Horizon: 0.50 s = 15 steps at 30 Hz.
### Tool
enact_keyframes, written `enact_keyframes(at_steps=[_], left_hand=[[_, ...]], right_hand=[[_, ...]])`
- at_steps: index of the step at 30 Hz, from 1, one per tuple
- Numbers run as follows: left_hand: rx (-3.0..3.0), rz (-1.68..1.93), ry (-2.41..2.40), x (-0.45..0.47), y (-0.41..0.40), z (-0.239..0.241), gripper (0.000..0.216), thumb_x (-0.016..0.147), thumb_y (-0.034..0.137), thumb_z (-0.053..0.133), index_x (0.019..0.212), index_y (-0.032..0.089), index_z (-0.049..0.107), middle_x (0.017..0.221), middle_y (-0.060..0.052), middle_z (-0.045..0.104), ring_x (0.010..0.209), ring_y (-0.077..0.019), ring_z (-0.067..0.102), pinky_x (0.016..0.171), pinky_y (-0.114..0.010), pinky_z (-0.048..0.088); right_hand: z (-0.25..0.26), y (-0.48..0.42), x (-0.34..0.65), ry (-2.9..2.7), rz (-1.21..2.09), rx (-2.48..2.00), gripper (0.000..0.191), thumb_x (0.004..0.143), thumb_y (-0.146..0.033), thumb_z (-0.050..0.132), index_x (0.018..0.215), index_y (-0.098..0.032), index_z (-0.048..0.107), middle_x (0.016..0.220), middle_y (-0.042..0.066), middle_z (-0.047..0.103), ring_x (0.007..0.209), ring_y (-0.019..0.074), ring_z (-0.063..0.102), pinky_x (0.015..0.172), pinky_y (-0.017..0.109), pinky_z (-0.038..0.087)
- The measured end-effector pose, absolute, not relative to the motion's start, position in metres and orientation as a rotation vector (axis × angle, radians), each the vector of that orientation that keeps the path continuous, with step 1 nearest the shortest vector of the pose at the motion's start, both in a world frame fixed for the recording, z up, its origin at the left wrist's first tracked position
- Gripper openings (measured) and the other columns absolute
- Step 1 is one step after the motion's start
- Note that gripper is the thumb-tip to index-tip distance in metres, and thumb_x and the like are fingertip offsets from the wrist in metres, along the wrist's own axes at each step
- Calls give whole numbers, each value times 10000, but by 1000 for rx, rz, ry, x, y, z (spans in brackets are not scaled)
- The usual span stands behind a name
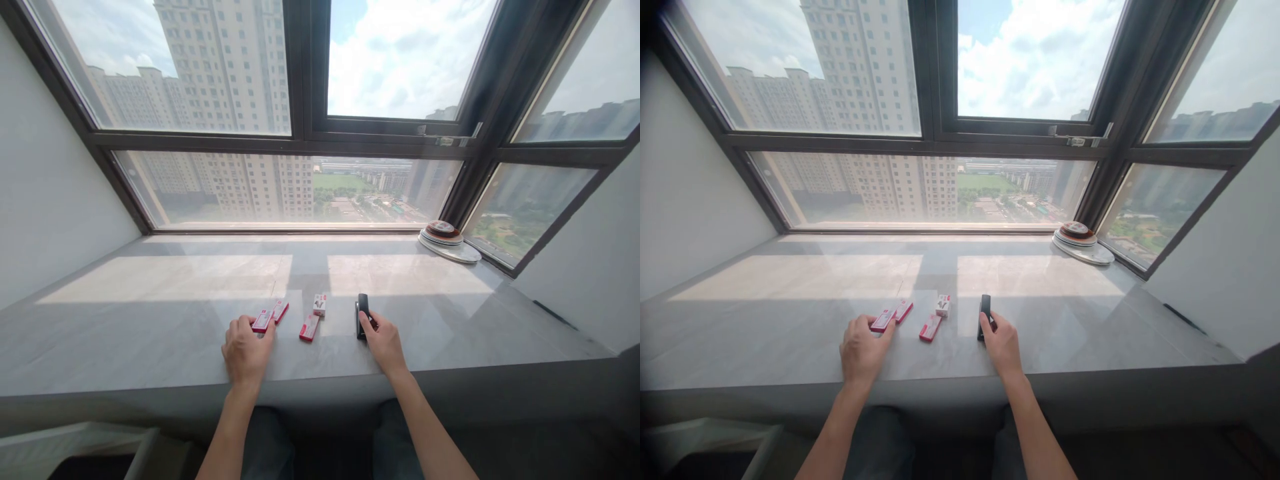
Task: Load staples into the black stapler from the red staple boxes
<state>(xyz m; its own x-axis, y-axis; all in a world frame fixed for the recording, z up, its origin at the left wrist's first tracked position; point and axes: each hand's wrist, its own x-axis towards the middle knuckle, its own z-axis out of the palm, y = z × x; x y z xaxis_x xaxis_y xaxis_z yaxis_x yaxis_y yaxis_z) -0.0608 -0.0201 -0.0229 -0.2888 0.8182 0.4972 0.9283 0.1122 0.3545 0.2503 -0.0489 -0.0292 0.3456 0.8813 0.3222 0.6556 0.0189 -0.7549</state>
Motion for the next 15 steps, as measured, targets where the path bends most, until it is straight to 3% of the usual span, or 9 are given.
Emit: enact_keyframes(at_steps=[3, 7, 11, 15], left_hand=[[-1726, -796, -2261, -72, -47, -29, 374, 917, 560, 520, 1028, 208, 583, 1018, -92, 586, 993, -310, 545, 795, -394, 431], [-1714, -828, -2211, -51, -59, -25, 426, 909, 533, 554, 1183, 208, 587, 1177, -135, 561, 1113, -354, 497, 873, -449, 414], [-2207, -933, -1915, 4, -45, -16, 309, 972, 417, 499, 1214, 265, 616, 1195, -103, 562, 1127, -302, 513, 905, -410, 405], [-2387, -901, -1836, 40, -22, -17, 352, 952, 398, 543, 1282, 283, 589, 1196, -94, 557, 1112, -293, 516, 876, -395, 405]], right_hand=[[-28, -50, 250, -1374, 319, -1714, 544, 972, -630, 412, 814, -204, 711, 613, 27, 617, 582, 185, 556, 578, 271, 339], [-25, -52, 247, -1396, 320, -1729, 515, 963, -626, 438, 822, -214, 712, 603, 12, 601, 569, 174, 544, 573, 268, 331], [-24, -54, 244, -1437, 286, -1757, 488, 926, -636, 510, 765, -214, 696, 571, -7, 551, 550, 165, 513, 565, 267, 323], [-23, -55, 246, -1501, 322, -1740, 470, 934, -612, 509, 785, -214, 709, 583, -10, 545, 565, 162, 525, 577, 265, 349]])
